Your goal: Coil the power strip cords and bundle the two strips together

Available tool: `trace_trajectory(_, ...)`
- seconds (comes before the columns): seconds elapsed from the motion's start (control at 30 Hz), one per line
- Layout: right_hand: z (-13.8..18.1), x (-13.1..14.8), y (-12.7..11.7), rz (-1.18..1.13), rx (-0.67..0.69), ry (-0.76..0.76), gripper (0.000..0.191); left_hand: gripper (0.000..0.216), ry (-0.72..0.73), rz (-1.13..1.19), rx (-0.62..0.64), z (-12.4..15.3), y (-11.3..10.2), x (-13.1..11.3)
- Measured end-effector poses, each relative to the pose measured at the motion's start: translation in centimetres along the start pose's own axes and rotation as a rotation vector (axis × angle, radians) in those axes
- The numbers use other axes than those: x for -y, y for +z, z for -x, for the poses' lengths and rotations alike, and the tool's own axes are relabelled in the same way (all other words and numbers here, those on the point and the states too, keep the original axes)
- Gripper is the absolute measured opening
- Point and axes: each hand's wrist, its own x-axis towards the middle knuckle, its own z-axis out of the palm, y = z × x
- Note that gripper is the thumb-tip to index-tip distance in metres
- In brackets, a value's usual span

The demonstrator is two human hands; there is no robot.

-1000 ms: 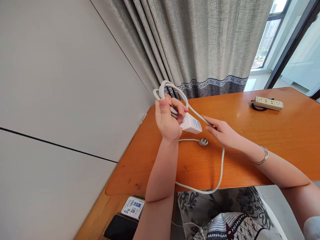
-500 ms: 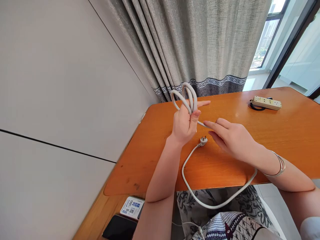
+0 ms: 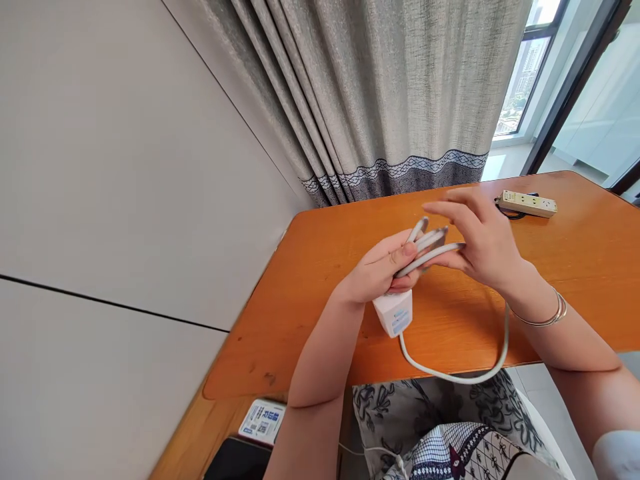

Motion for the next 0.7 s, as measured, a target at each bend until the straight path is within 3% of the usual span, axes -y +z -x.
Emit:
trace_trajectory(0.1, -0.4, -0.8, 0.3, -0.278, 0.148, 0.027, 0.061, 0.042, -0.041, 0.140, 0.115, -0.4, -0.1, 0.5)
trace_trajectory(0.23, -0.6, -1.3, 0.9, -0.506, 0.244, 0.187, 0.044, 0.044, -0.123, 0.212, 0.059, -1.1, -0.8, 1.0)
trace_trajectory(0.33, -0.6, -1.2, 1.3, -0.498, 0.246, 0.273, 0.043, 0.048, -0.153, 0.177, 0.020, -1.3, -1.4, 1.1)
trace_trajectory(0.5, -0.7, -0.9, 1.4, -0.357, 0.224, 0.264, 0.050, 0.053, -0.148, 0.032, -0.011, -1.3, -1.6, 0.6)
trace_trajectory(0.7, -0.7, -1.5, 1.1, -0.547, 0.332, 0.336, 0.054, 0.052, -0.189, 0.127, 0.067, -1.4, -0.9, 0.7)
